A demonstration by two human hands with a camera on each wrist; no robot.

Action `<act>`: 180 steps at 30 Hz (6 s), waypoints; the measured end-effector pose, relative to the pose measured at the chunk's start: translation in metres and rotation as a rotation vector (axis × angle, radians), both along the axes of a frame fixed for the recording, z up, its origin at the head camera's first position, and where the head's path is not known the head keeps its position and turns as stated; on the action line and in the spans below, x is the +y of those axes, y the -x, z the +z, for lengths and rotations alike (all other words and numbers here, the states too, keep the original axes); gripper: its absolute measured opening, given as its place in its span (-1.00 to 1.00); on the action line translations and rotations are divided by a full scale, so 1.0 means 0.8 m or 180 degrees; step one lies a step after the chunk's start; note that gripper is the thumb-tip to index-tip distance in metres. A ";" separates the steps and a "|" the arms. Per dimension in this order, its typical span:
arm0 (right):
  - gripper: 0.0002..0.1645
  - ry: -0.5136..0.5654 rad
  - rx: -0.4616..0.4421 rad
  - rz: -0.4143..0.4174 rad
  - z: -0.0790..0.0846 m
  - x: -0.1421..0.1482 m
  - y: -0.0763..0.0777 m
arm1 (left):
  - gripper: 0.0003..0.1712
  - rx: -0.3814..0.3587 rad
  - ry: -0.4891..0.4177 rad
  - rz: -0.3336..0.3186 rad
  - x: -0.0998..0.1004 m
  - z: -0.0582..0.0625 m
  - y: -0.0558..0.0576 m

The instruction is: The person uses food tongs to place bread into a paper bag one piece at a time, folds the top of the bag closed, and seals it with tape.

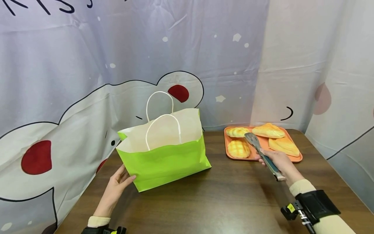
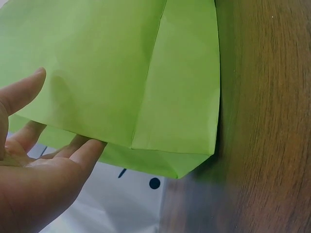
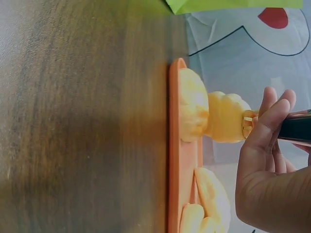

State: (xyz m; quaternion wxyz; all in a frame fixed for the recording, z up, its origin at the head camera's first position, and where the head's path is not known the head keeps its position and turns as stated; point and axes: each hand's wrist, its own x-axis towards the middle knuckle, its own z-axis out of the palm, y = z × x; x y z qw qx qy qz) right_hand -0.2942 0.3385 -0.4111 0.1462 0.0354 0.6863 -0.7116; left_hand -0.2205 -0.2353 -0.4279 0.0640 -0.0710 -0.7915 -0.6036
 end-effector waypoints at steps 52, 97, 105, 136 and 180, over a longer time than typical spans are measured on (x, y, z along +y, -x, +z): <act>-0.68 0.0165 0.1089 0.0032 0.115 -0.052 -0.039 | -0.11 -0.0015 -0.0008 -0.0013 0.000 0.002 -0.001; -0.69 0.0116 0.1787 0.0985 0.163 -0.147 -0.057 | -0.11 0.0019 -0.0017 0.0010 -0.001 0.000 -0.001; -0.66 -0.0031 0.1832 0.1279 0.157 -0.156 -0.052 | -0.11 0.0051 0.0023 -0.0009 0.002 -0.001 -0.002; -0.54 0.0388 0.0996 0.0824 0.091 -0.054 -0.038 | -0.12 0.0008 -0.0030 -0.0020 0.004 0.002 -0.001; -0.57 -0.0492 -0.0309 0.1142 -0.009 0.077 -0.022 | -0.12 -0.0072 0.0060 0.0008 0.004 0.001 -0.004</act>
